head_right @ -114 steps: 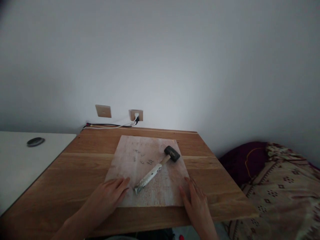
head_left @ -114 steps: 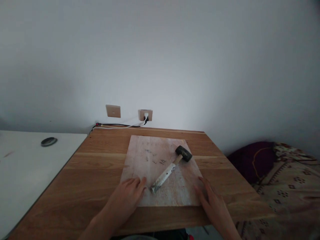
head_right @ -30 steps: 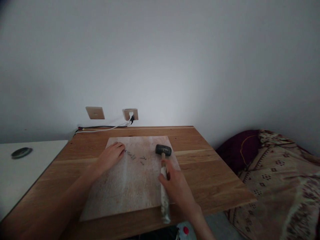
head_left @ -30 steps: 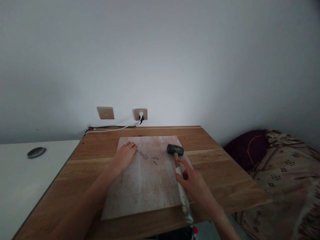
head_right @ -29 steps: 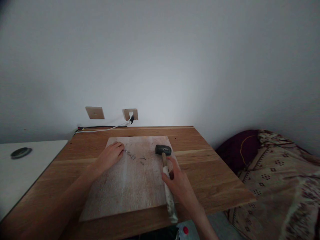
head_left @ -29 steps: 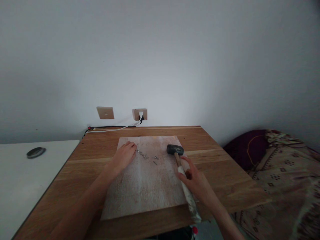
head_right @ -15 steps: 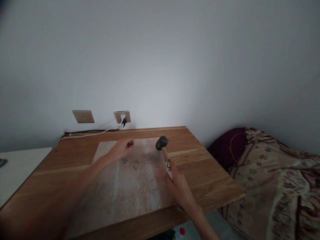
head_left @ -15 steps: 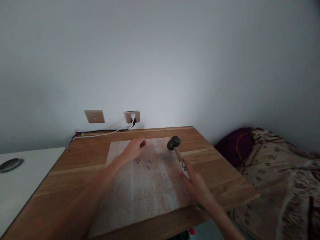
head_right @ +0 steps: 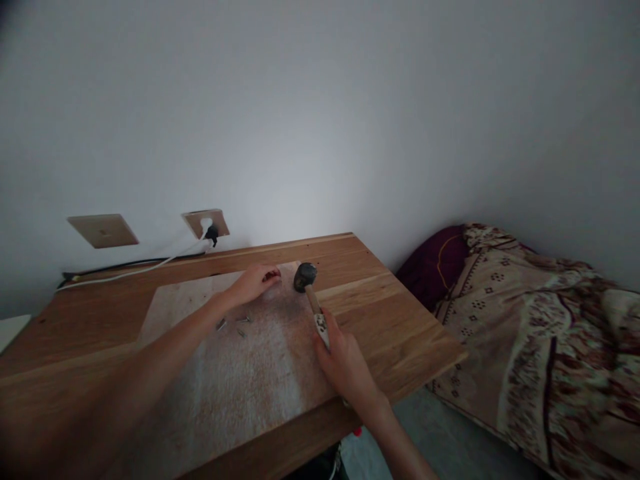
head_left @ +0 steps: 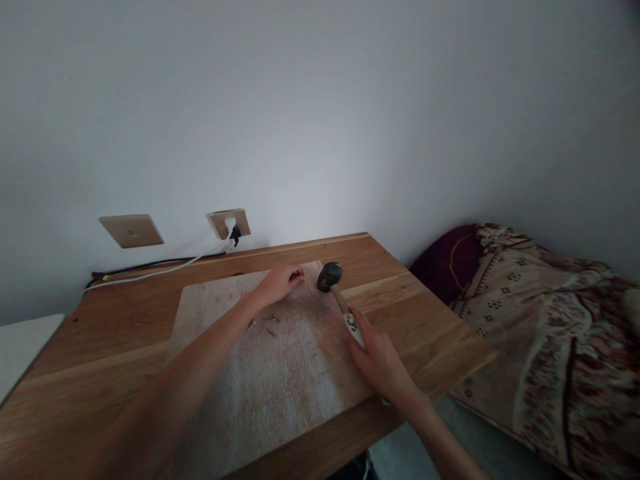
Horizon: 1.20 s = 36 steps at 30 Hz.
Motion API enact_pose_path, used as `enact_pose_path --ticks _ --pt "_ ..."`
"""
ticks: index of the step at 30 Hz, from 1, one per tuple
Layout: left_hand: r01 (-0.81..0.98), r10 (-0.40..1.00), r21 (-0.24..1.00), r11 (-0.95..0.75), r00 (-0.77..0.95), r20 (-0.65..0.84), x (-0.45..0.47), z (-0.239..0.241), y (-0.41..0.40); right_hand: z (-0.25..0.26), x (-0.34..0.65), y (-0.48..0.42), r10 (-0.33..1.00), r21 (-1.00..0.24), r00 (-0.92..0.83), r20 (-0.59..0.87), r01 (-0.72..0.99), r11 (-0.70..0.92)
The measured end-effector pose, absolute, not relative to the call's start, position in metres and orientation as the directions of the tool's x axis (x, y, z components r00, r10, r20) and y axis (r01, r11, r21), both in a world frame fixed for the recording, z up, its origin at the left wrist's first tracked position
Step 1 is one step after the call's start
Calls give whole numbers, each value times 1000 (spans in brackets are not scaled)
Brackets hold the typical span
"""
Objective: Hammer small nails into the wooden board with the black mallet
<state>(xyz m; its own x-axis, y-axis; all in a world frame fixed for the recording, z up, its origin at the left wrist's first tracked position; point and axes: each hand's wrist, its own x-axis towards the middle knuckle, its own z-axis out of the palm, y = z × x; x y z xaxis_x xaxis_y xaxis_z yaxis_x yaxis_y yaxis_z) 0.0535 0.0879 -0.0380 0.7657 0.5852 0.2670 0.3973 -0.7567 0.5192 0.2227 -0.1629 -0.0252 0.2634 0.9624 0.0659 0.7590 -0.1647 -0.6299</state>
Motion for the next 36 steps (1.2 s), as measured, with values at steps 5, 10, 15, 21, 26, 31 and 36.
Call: enact_pose_path --ticks 5,10,15,21,26,31,36 --pt "379 540 476 -794 800 263 60 -32 85 -26 223 -162 960 -632 275 55 754 -180" --pt "395 557 473 -787 785 271 69 -36 83 -23 222 -162 955 -647 288 67 741 -178" --pt "397 666 615 -681 686 294 70 -49 84 -22 234 -153 971 -805 198 -135 550 -224" --pt "315 667 706 -634 685 293 66 -53 85 -26 240 -136 972 -918 177 -152 339 -205" --pt "334 728 743 -580 621 290 66 -54 85 -19 227 -125 984 -911 171 -47 396 -112" --pt "334 760 782 -527 597 257 68 -54 83 -20 216 -118 989 -906 137 -60 409 -112" --pt "317 759 809 -495 611 225 69 -48 82 -25 211 -119 982 -915 173 -76 380 -138"
